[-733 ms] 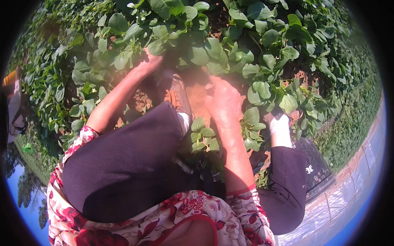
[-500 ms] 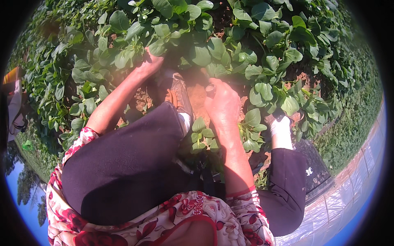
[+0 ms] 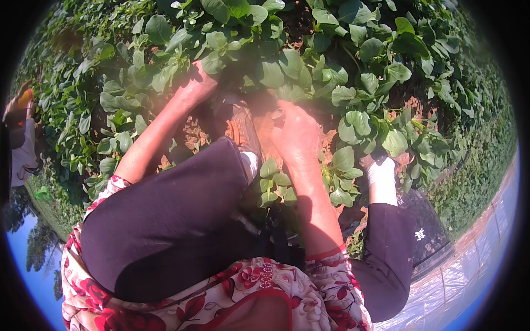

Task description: The person harvests leafy greens from a field using a small blade and places them into a black bucket.

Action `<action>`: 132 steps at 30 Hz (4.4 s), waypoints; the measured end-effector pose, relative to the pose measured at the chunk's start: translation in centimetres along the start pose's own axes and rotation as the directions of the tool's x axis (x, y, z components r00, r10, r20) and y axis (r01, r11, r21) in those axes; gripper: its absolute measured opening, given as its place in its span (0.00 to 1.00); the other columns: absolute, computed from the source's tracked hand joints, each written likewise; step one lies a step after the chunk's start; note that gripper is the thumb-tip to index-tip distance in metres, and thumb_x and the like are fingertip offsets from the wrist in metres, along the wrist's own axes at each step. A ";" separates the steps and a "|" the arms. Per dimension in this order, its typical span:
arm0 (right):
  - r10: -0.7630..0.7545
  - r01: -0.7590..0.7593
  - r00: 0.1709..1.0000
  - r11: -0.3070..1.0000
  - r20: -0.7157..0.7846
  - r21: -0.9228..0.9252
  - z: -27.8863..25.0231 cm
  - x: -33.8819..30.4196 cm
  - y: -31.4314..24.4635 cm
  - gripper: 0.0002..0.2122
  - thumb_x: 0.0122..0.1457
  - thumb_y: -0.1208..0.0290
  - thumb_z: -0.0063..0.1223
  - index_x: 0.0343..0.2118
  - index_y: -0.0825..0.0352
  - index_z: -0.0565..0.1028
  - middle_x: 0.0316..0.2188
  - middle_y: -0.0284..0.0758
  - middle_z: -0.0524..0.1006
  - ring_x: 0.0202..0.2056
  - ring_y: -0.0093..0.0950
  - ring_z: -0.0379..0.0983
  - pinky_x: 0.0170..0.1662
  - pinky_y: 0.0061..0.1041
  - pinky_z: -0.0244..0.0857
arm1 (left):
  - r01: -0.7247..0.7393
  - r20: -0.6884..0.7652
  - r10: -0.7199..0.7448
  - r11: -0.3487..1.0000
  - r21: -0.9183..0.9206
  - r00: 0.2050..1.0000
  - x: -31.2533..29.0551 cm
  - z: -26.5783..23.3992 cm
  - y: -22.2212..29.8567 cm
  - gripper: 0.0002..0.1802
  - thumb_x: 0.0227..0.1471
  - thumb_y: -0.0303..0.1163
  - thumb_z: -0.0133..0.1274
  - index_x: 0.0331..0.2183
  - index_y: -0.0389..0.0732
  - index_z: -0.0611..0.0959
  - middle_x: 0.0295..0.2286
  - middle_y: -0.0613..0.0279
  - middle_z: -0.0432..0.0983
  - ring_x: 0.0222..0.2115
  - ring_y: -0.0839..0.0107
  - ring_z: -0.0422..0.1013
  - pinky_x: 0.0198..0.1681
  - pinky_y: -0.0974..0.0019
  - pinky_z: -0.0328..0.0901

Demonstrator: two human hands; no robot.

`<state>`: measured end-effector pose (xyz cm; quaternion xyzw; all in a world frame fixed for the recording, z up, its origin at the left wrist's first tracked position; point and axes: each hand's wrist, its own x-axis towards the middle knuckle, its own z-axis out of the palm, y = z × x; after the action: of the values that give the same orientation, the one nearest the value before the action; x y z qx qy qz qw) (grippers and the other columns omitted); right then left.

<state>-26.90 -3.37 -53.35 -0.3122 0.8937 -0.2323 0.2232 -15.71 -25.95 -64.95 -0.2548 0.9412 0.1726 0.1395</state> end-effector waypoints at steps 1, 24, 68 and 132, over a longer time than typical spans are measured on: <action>0.023 -0.023 1.000 0.999 -0.011 0.026 -0.4 -0.7 0.9 0.11 0.48 0.79 0.53 0.36 0.65 0.78 0.27 0.41 0.79 0.27 0.35 0.77 0.32 0.29 0.70 | -0.062 0.009 0.062 0.996 -0.064 0.998 0.1 -2.4 2.5 0.12 0.49 0.33 0.49 0.35 0.39 0.79 0.28 0.50 0.74 0.26 0.55 0.73 0.28 0.56 0.69; -0.065 0.092 0.988 0.978 -0.142 0.188 7.8 0.3 6.1 0.10 0.47 0.76 0.60 0.35 0.65 0.79 0.27 0.41 0.79 0.28 0.36 0.77 0.33 0.29 0.70 | -0.289 -0.133 0.389 0.837 0.465 0.912 1.8 0.9 4.4 0.24 0.40 0.33 0.55 0.43 0.34 0.76 0.33 0.52 0.75 0.33 0.60 0.74 0.35 0.61 0.68; -0.021 0.083 0.955 0.977 -0.297 0.196 -2.5 5.2 0.8 0.12 0.48 0.78 0.60 0.38 0.65 0.79 0.31 0.39 0.80 0.30 0.31 0.78 0.35 0.26 0.70 | -0.421 -0.164 0.479 0.858 0.293 0.862 1.7 -6.8 4.1 0.08 0.38 0.32 0.53 0.25 0.40 0.79 0.33 0.57 0.73 0.40 0.59 0.69 0.46 0.54 0.63; 0.088 -0.063 0.992 0.965 -0.090 0.253 1.2 8.5 0.9 0.08 0.48 0.73 0.58 0.33 0.65 0.80 0.25 0.41 0.79 0.29 0.37 0.78 0.35 0.30 0.70 | -0.215 -0.321 0.229 0.973 0.079 0.919 3.3 -6.3 6.1 0.14 0.35 0.22 0.52 0.32 0.40 0.76 0.27 0.56 0.73 0.28 0.55 0.73 0.27 0.55 0.67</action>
<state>-32.64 -8.73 -56.98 -0.2352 0.8788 -0.3496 0.2240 -22.81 -24.94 -58.89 -0.1686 0.9774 0.1229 -0.0340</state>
